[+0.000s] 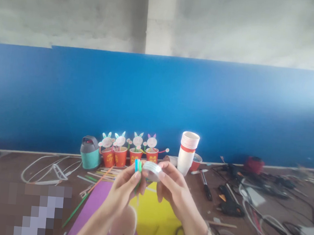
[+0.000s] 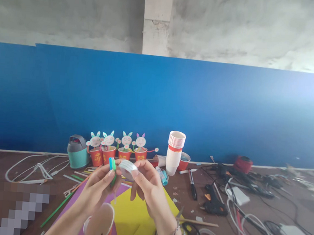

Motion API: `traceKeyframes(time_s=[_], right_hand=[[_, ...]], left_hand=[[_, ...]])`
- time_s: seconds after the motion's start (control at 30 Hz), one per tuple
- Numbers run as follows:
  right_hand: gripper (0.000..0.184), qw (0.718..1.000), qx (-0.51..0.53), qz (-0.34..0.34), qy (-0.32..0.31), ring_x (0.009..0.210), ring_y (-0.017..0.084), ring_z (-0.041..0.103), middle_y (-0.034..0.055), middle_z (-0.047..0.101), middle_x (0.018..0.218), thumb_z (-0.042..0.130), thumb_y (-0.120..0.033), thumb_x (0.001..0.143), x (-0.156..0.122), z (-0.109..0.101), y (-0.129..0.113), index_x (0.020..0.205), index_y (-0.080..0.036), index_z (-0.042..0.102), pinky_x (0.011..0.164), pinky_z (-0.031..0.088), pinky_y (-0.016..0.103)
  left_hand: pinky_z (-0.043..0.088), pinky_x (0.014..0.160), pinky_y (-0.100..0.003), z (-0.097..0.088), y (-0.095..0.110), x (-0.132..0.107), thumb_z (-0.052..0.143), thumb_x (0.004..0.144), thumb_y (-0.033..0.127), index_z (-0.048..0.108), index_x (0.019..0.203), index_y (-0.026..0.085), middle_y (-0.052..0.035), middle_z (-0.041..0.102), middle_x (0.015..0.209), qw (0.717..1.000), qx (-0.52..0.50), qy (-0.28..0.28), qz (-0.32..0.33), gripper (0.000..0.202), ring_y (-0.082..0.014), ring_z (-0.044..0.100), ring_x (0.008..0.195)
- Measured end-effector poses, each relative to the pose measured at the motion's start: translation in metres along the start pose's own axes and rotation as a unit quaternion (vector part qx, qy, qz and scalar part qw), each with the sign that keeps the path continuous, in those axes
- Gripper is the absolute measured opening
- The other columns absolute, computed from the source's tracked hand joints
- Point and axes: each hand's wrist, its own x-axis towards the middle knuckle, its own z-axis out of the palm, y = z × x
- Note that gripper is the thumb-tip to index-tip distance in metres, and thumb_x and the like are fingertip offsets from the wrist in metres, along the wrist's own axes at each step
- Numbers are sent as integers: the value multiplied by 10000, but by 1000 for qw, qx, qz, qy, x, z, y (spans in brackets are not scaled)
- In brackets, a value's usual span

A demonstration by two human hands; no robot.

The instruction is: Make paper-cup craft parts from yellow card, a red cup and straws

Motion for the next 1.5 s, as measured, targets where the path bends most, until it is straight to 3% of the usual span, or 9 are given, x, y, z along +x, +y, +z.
traceKeyframes(time_s=[0.2, 0.3, 0.4, 0.5, 0.7, 0.9, 1.27, 1.4, 1.5], right_hand=[[304, 990, -19, 87, 107, 492, 60, 402, -34, 558, 628, 679, -396, 722, -2, 0, -4, 935, -184, 633, 440, 242, 187], [301, 989, -47, 121, 65, 465, 73, 381, -43, 510, 547, 644, -411, 719, -4, 0, -10, 891, -165, 632, 421, 214, 203], [259, 989, -74, 112, 61, 434, 79, 366, -55, 477, 480, 633, -394, 709, -6, 2, -13, 811, -157, 623, 414, 239, 210], [204, 991, -36, 86, 95, 480, 88, 427, -15, 562, 596, 652, -346, 671, -5, 3, -10, 749, -159, 622, 400, 284, 199], [161, 998, 24, 46, 28, 471, 77, 432, -5, 558, 613, 655, -313, 682, -1, 5, -3, 643, -157, 637, 386, 313, 188], [145, 999, 30, 35, 4, 447, 77, 403, -24, 504, 529, 659, -301, 665, -1, 8, -6, 628, -160, 649, 382, 302, 189], [219, 985, 86, 90, 120, 526, 94, 399, -6, 528, 612, 692, -342, 660, 0, 10, 6, 563, -180, 581, 454, 277, 219], [242, 997, 40, 45, 41, 534, 95, 392, -2, 549, 635, 682, -415, 727, -1, 11, 2, 682, -177, 664, 476, 273, 231], [248, 1000, 9, 14, -16, 586, 114, 428, 2, 560, 643, 670, -425, 761, -2, 11, -2, 818, -188, 713, 523, 309, 241]], left_hand=[[278, 510, -211, 6, -10, 3, 664, 815, 383, 674, 806, 167, 9, 543, 600, 997, -76, -5, 16, 217, -54, 400, 471], [260, 493, -209, 8, -12, 3, 676, 803, 378, 671, 812, 166, 13, 540, 633, 996, -91, -1, 14, 212, -41, 384, 452], [276, 512, -204, 9, -15, 1, 687, 794, 376, 661, 783, 160, 24, 513, 615, 995, -103, 13, 4, 218, -42, 387, 468], [308, 531, -203, 12, -18, 1, 694, 783, 398, 651, 784, 159, 38, 478, 546, 993, -114, 19, -8, 243, -56, 369, 479], [416, 590, -254, 19, -12, 0, 664, 810, 386, 650, 821, 167, 42, 436, 514, 987, -152, 19, -42, 220, -108, 421, 535], [392, 543, -229, 21, -6, -1, 648, 828, 367, 652, 821, 159, 34, 459, 550, 986, -162, 24, -45, 208, -94, 388, 523], [289, 506, -218, 17, -13, -3, 700, 782, 382, 656, 796, 140, -19, 578, 726, 996, -79, 34, -10, 247, -65, 429, 515], [312, 516, -191, 26, -6, -2, 734, 751, 358, 639, 777, 147, 56, 410, 549, 977, -193, 75, -57, 232, -53, 330, 491], [319, 521, -170, 31, 1, -2, 752, 734, 288, 632, 778, 144, 75, 335, 546, 950, -284, 79, -104, 193, -49, 284, 497]])
